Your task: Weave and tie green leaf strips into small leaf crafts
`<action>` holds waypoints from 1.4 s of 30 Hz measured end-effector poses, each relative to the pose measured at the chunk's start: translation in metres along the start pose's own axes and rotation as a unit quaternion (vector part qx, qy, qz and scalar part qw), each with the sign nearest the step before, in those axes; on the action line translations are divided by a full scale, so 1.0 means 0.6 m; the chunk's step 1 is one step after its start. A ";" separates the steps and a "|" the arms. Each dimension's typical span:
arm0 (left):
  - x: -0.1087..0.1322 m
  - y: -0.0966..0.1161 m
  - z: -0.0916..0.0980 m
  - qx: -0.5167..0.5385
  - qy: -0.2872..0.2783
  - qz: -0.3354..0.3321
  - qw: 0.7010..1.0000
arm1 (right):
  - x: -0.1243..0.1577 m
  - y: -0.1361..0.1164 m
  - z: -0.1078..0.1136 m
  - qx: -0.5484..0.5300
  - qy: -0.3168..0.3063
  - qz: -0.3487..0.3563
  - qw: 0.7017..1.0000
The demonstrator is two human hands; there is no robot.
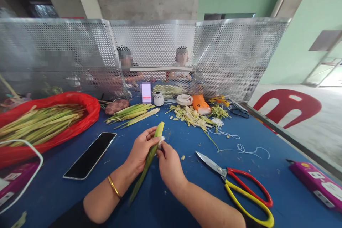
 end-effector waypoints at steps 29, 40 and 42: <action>0.028 -0.014 -0.016 -0.024 -0.115 0.219 0.969 | -0.030 0.010 0.054 -0.326 -0.180 -0.230 0.899; 0.016 0.022 0.000 -0.279 -0.108 0.081 0.951 | -0.050 -0.011 0.096 -0.379 -0.028 -0.176 0.908; 0.018 0.024 0.001 -0.314 -0.129 0.078 0.938 | -0.051 -0.012 0.098 -0.382 -0.034 -0.182 0.905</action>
Point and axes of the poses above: each hand's wrist, its own x-axis away from the middle knuckle, its own z-axis out of the back of the hand, y = z × x, the point moved 4 cm from there along -x, towards the middle knuckle, and after that the axes turned 7 degrees about -z, right-handed, at the moved point
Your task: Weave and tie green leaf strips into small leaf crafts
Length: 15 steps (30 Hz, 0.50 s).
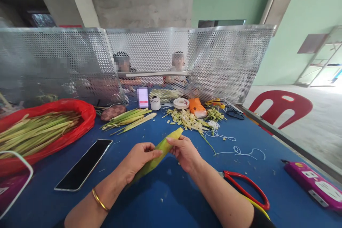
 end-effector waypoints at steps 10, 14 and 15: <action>-0.011 -0.007 0.013 -0.013 -0.003 0.007 1.000 | -0.002 -0.080 0.050 -0.087 0.063 0.039 0.993; -0.021 -0.012 0.027 -0.064 0.049 -0.027 0.996 | 0.007 -0.123 0.079 -0.131 0.149 0.121 0.973; -0.023 -0.014 0.029 -0.093 0.056 -0.039 0.993 | 0.010 -0.123 0.080 -0.134 0.167 0.124 0.969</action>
Point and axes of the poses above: each hand's wrist, its own x-axis away from the middle knuckle, its own z-axis out of the back of the hand, y = z × x, the point moved 4 cm from there along -x, towards the middle knuckle, and after that the axes turned 7 degrees about -z, right-handed, at the moved point
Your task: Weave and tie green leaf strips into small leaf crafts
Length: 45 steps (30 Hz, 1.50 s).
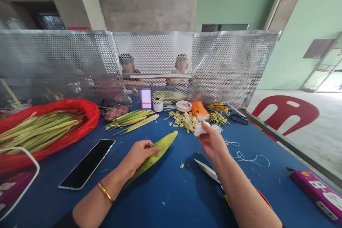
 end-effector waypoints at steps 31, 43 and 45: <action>-0.020 -0.001 0.034 -0.135 0.154 -0.109 0.973 | 0.036 0.112 -0.022 0.491 -0.128 0.204 0.837; -0.015 0.000 0.023 -0.242 0.050 -0.092 0.965 | 0.040 0.099 -0.027 0.483 -0.102 0.297 0.818; -0.002 0.010 -0.002 -0.148 -0.008 -0.109 0.983 | 0.074 0.112 -0.055 0.577 -0.225 0.416 0.666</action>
Point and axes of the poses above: each hand's wrist, its own x-axis away from the middle knuckle, its own z-axis out of the back of the hand, y = z × x, the point moved 4 cm from there along -x, towards the middle knuckle, and after that the axes turned 7 degrees about -z, right-handed, at the moved point
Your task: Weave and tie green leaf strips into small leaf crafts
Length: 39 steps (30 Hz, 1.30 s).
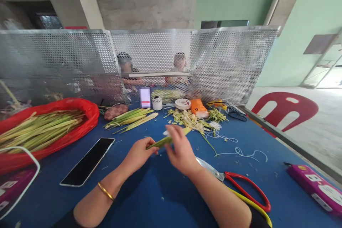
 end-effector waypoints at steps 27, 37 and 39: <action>0.023 0.018 -0.046 0.493 0.046 0.120 0.861 | 0.016 0.039 -0.049 -0.231 -0.115 -0.324 0.910; 0.010 -0.006 -0.006 0.532 0.134 0.203 0.811 | -0.023 0.126 0.071 -0.170 0.125 -0.381 0.900; 0.007 -0.005 -0.003 0.548 0.149 0.193 0.800 | -0.021 0.103 0.065 -0.167 0.089 -0.367 0.911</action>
Point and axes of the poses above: each hand's wrist, its own x-axis away from the middle knuckle, its own z-axis out of the back of the hand, y = z × x, the point moved 4 cm from there along -x, towards the middle knuckle, and after that the axes turned 7 degrees about -z, right-handed, at the moved point
